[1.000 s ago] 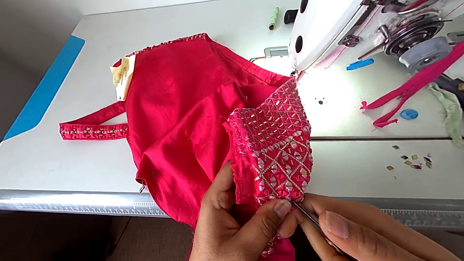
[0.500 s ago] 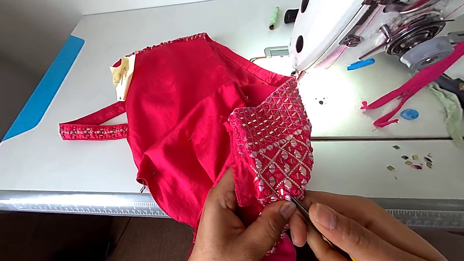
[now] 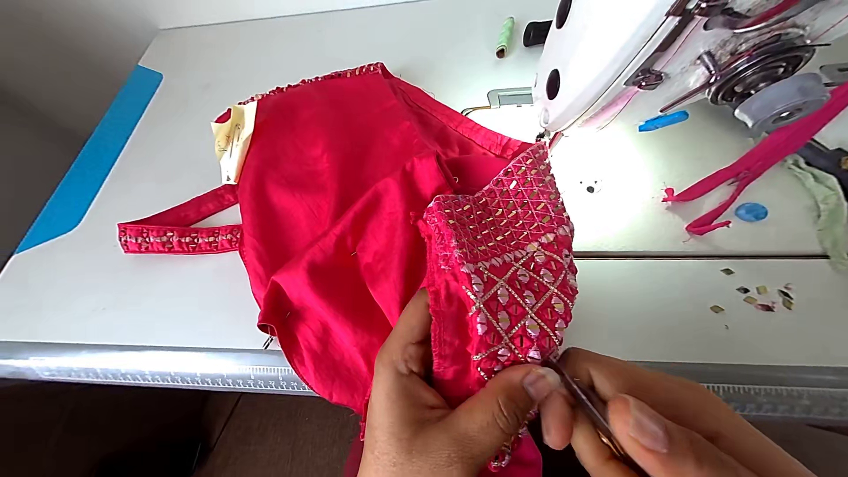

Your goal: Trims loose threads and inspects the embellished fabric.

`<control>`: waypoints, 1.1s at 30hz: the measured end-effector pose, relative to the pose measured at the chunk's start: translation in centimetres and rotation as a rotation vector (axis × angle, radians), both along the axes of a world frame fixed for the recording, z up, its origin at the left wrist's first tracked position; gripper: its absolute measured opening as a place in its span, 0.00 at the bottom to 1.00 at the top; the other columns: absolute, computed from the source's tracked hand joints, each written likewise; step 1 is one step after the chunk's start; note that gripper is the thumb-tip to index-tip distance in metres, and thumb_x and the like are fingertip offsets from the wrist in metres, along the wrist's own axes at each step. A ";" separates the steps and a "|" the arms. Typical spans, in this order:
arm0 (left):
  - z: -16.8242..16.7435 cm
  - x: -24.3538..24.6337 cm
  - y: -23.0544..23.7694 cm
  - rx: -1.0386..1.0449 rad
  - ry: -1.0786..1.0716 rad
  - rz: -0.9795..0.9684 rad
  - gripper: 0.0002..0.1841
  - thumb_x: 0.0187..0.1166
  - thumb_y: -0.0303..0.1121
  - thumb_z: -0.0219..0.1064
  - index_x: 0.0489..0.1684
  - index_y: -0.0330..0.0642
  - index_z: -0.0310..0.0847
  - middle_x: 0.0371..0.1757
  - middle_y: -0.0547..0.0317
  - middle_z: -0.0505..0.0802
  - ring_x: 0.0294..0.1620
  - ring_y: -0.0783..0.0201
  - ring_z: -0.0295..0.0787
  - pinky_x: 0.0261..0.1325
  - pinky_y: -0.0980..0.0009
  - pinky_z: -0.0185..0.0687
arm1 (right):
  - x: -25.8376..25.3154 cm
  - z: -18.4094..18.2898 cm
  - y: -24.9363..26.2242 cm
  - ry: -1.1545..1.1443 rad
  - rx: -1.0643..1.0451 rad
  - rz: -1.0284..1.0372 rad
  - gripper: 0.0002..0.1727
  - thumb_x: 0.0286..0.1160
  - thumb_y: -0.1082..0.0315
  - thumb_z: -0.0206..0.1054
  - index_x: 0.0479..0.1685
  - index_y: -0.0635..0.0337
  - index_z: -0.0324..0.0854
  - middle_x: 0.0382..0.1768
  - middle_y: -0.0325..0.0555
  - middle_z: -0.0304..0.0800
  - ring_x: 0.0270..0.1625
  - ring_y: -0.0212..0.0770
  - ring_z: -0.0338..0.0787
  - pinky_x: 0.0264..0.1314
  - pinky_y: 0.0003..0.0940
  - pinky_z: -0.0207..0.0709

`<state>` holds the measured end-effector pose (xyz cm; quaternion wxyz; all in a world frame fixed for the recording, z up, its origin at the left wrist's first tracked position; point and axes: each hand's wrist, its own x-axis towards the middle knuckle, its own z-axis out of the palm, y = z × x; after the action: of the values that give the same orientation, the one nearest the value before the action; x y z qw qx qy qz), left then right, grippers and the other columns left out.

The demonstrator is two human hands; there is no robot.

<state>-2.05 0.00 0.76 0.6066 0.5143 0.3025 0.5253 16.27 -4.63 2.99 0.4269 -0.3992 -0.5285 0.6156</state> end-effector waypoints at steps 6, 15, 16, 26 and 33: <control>0.4 0.7 -0.1 0.010 0.055 0.096 0.24 0.66 0.21 0.76 0.60 0.43 0.73 0.46 0.68 0.95 0.46 0.76 0.94 0.51 0.76 0.93 | 0.0 -0.6 -0.6 -0.008 0.139 -0.160 0.21 0.91 0.45 0.53 0.50 0.53 0.78 0.25 0.24 0.71 0.25 0.13 0.70 0.26 0.10 0.63; 0.7 1.4 -0.2 -0.007 0.018 0.142 0.22 0.70 0.20 0.75 0.61 0.40 0.74 0.43 0.66 0.95 0.43 0.75 0.94 0.49 0.76 0.93 | -1.8 -0.8 -0.7 -0.293 0.369 -0.422 0.09 0.84 0.63 0.66 0.44 0.60 0.78 0.33 0.31 0.82 0.36 0.09 0.76 0.37 0.03 0.67; 0.8 1.3 -0.2 -0.030 -0.008 0.116 0.21 0.71 0.20 0.74 0.61 0.39 0.74 0.43 0.66 0.95 0.43 0.75 0.94 0.49 0.76 0.93 | -1.9 -0.8 -0.7 -0.302 0.384 -0.447 0.08 0.83 0.63 0.67 0.44 0.59 0.79 0.34 0.31 0.83 0.37 0.09 0.77 0.38 0.03 0.68; 0.7 0.4 -0.1 -0.124 -0.120 -0.099 0.14 0.79 0.20 0.68 0.59 0.39 0.76 0.45 0.64 0.95 0.45 0.75 0.94 0.54 0.74 0.91 | -3.1 -2.0 -0.7 -0.437 0.510 -0.613 0.10 0.79 0.60 0.74 0.44 0.56 0.82 0.38 0.35 0.84 0.36 0.14 0.80 0.35 0.04 0.72; 0.9 0.8 -0.5 -0.033 -0.067 -0.038 0.15 0.76 0.18 0.68 0.57 0.39 0.76 0.46 0.67 0.96 0.47 0.76 0.93 0.55 0.74 0.91 | -2.7 -2.4 -0.8 -0.545 0.607 -0.660 0.06 0.81 0.61 0.71 0.43 0.51 0.83 0.42 0.32 0.82 0.45 0.13 0.81 0.46 0.03 0.73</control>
<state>-1.26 -0.54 1.61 0.6348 0.4919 0.2807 0.5256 13.53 -5.38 0.63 0.5416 -0.5485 -0.6211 0.1413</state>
